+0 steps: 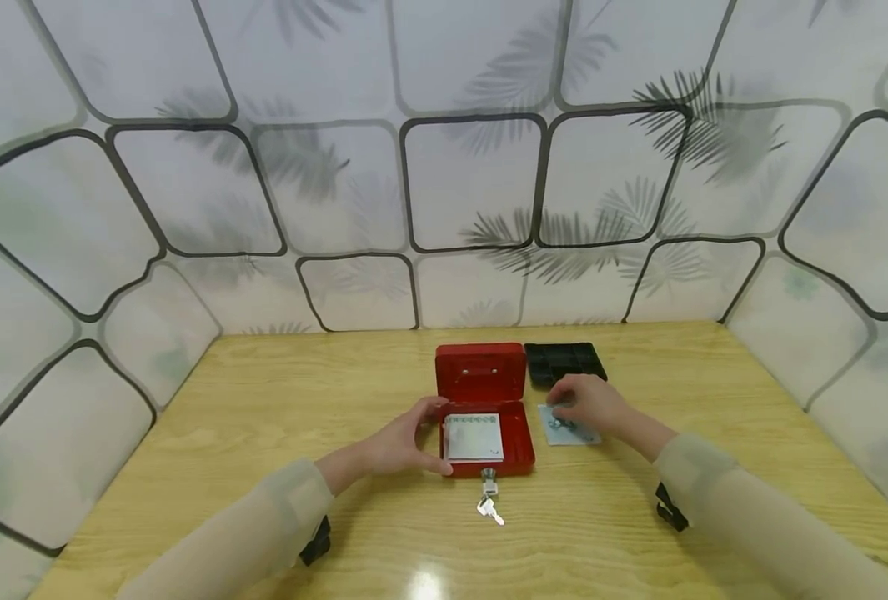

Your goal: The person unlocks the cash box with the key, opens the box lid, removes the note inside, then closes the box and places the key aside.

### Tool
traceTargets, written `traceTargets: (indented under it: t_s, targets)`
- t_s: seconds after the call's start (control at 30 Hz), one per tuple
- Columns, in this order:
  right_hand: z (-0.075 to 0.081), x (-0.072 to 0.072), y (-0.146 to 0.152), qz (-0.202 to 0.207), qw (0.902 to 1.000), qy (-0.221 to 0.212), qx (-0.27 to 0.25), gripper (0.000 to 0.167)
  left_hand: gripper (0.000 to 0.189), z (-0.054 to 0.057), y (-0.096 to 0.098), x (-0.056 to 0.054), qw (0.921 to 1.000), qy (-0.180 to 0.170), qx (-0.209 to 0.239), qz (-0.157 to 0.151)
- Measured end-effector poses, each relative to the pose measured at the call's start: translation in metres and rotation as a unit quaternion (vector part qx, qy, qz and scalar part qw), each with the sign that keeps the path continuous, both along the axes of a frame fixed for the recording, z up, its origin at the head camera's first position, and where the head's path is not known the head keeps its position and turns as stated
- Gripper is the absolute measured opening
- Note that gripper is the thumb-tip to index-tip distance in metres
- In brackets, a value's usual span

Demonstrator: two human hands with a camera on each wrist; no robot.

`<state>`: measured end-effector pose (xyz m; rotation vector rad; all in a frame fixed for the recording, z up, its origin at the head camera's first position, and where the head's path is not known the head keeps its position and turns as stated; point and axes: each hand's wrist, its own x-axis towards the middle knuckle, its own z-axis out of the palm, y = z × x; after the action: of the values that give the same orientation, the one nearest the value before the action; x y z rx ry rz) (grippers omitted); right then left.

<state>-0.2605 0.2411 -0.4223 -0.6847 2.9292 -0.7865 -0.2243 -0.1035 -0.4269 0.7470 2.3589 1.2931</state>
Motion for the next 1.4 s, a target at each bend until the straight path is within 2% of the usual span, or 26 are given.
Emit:
traceTargets:
  t_s: [0.2, 0.3, 0.43, 0.57, 0.67, 0.8, 1.0, 1.13, 1.4]
  targets:
    - [0.000, 0.003, -0.001, -0.003, 0.9996, 0.014, -0.022, 0.011, 0.089, -0.001, -0.001, 0.000, 1.0000, -0.003, 0.002, 0.003]
    - [0.003, 0.007, -0.002, 0.003, 0.9978, 0.043, -0.050, 0.010, 0.089, -0.002, 0.000, 0.000, 1.0000, -0.002, 0.002, 0.003]
    - [0.014, 0.013, -0.010, 0.024, 0.9906, 0.088, -0.102, 0.011, 0.088, -0.001, 0.000, 0.000, 1.0000, -0.001, 0.001, 0.002]
    - [0.027, 0.024, -0.026, 0.044, 0.9840, 0.098, -0.142, 0.011, 0.088, 0.000, 0.000, 0.000, 1.0000, 0.003, 0.000, 0.001]
    - [0.032, 0.031, -0.041, 0.060, 0.9852, 0.079, -0.140, 0.013, 0.088, 0.001, 0.000, 0.000, 1.0000, 0.005, -0.001, 0.000]
    - [0.031, 0.036, -0.062, 0.090, 0.9870, 0.029, -0.130, 0.018, 0.088, 0.000, 0.000, -0.001, 1.0000, 0.001, -0.001, -0.001]
    - [0.020, 0.030, -0.083, 0.105, 0.9856, -0.045, -0.125, 0.024, 0.088, -0.001, 0.000, -0.001, 1.0000, -0.004, 0.002, -0.003]
    - [0.014, 0.027, -0.091, 0.114, 0.9860, -0.066, -0.103, 0.025, 0.089, -0.001, 0.001, -0.001, 1.0000, -0.005, -0.002, -0.003]
    - [0.011, 0.026, -0.101, 0.123, 0.9878, -0.065, -0.069, 0.019, 0.088, 0.000, -0.001, 0.000, 1.0000, 0.003, -0.001, -0.008]
